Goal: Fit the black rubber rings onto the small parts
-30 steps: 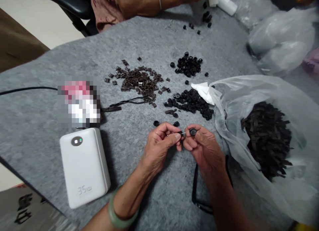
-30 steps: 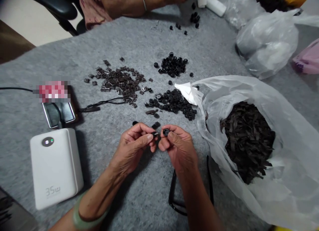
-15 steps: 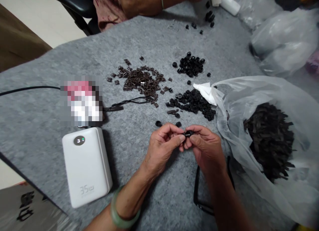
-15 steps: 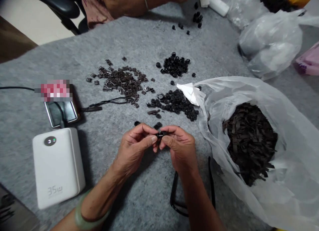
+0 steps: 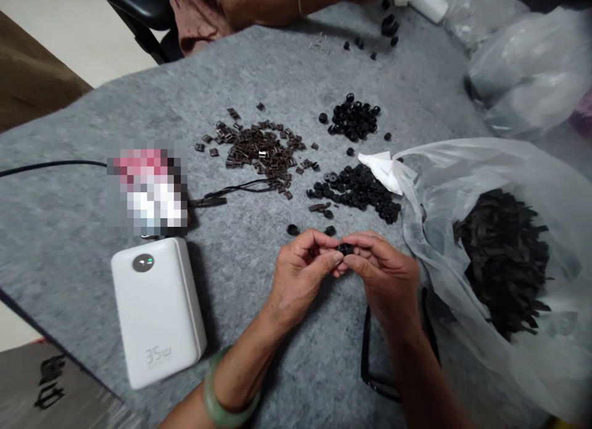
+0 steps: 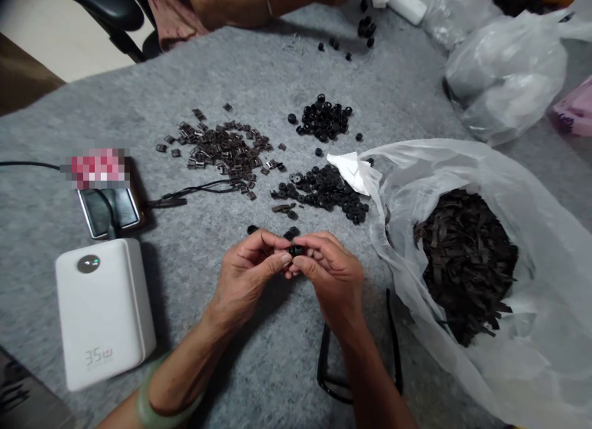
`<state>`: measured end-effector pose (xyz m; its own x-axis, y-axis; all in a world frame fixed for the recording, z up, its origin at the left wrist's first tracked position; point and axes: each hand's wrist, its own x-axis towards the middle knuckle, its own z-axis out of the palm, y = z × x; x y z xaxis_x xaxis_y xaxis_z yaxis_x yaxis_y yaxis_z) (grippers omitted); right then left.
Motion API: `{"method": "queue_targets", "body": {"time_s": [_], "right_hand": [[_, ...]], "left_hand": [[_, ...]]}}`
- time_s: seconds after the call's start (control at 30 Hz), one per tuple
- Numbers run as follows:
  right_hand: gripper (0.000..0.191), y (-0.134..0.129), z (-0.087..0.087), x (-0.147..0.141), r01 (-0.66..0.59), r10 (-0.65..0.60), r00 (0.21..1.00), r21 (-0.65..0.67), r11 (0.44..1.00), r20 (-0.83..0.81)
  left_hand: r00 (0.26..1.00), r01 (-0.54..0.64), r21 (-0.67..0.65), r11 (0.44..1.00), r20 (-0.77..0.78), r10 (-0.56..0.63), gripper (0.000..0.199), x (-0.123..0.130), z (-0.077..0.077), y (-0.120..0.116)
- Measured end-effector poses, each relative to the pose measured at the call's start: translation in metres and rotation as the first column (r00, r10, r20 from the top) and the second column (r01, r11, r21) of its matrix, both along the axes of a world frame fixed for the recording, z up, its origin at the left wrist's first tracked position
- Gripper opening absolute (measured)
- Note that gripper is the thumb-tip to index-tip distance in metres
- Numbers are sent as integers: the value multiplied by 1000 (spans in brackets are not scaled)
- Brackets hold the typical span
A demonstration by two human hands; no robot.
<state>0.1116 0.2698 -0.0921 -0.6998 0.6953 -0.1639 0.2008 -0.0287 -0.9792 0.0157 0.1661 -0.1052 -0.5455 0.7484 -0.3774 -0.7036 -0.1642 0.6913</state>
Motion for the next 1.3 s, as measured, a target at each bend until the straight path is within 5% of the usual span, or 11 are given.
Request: {"method": "queue_targets", "body": {"time_s": [0.27,0.6,0.93,1.3], "right_hand": [[18,0,8,0,-2,-3,1000,297,955,18],[27,-11,5,6,50,-54,999,289,956,5],[22,-24,3,7,128,-127,991,26,991,-51],[21,-41,7,1,268,-276,961,191,944,14]], "left_hand": [[997,-28,-16,999,-67,27,10,2,0,-2],[979,-125,11,992,-162,125,8,5,7,-1],[989,-112,70,991,-88,118,5,8,4,0],[992,-121,53,991,-30,122,13,13,1,2]]}}
